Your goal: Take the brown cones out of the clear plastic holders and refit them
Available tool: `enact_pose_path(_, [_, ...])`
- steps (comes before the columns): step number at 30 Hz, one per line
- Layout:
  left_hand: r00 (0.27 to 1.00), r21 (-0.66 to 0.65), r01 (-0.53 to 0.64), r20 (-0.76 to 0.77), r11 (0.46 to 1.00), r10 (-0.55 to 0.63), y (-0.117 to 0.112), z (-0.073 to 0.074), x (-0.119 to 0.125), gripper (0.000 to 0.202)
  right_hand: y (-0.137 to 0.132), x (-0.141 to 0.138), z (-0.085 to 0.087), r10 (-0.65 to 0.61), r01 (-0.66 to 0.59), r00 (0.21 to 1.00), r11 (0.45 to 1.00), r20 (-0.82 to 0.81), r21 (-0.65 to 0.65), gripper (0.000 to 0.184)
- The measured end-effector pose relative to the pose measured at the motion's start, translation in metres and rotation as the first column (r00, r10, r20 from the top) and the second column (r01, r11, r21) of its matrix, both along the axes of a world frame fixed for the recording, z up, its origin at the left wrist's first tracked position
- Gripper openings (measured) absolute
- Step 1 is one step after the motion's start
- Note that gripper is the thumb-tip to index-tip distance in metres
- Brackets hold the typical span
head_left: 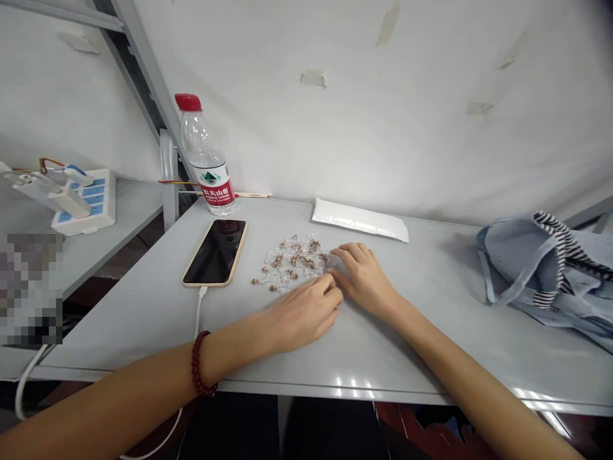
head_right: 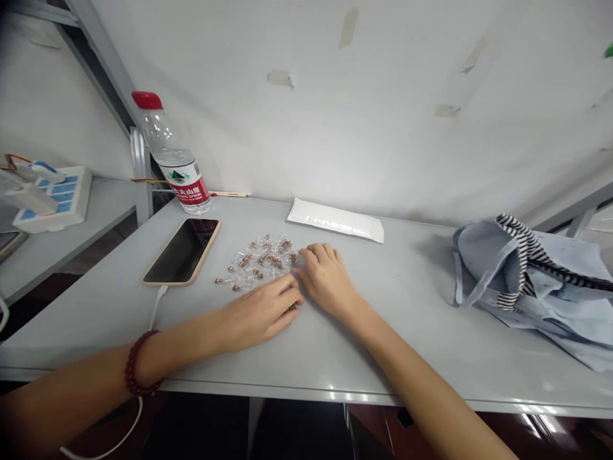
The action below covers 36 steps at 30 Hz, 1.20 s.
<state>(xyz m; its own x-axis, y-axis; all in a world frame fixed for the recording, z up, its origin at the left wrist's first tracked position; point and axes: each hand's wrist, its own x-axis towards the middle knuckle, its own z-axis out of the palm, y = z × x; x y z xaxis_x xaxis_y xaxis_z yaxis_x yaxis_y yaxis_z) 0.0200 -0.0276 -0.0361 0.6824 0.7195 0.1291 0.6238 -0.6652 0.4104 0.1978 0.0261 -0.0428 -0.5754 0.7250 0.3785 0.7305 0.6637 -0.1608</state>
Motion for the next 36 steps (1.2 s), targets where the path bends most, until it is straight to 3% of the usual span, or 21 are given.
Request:
enact_pose_path(7, [0.997,0.014,0.017,0.081,1.0,-0.018,-0.001,0.003,0.001,0.013,0.015,0.009,-0.006,0.028,-0.031,0.998,0.997,-0.047,-0.068,0.025])
enact_pose_path(13, [0.923,0.036,-0.285,0.281,0.958,0.264,0.014,0.005,-0.007,0.012,0.006,0.017,0.008,0.096,-0.123,0.961,0.988,-0.259,-0.088,0.018])
enact_pose_path(15, [0.902,0.03,-0.325,0.31,0.945,0.3,0.02,0.004,-0.01,0.011,0.0,0.015,0.013,0.122,-0.15,0.95,0.986,-0.289,-0.075,0.017])
enact_pose_path(21, [0.913,0.017,-0.231,0.349,0.973,0.211,0.021,0.003,-0.009,0.017,-0.012,0.008,0.014,0.154,-0.172,0.968,0.982,-0.2,-0.078,0.018])
enact_pose_path(30, [0.926,-0.015,-0.207,0.319,0.978,0.201,0.018,0.009,-0.006,0.021,-0.016,0.008,0.018,0.249,-0.261,0.958,0.962,-0.139,-0.077,0.02])
enact_pose_path(36, [0.944,0.081,-0.143,0.312,0.986,0.111,0.018,0.007,-0.007,0.022,-0.013,0.009,0.017,0.305,-0.321,0.935,0.945,-0.179,-0.066,0.021])
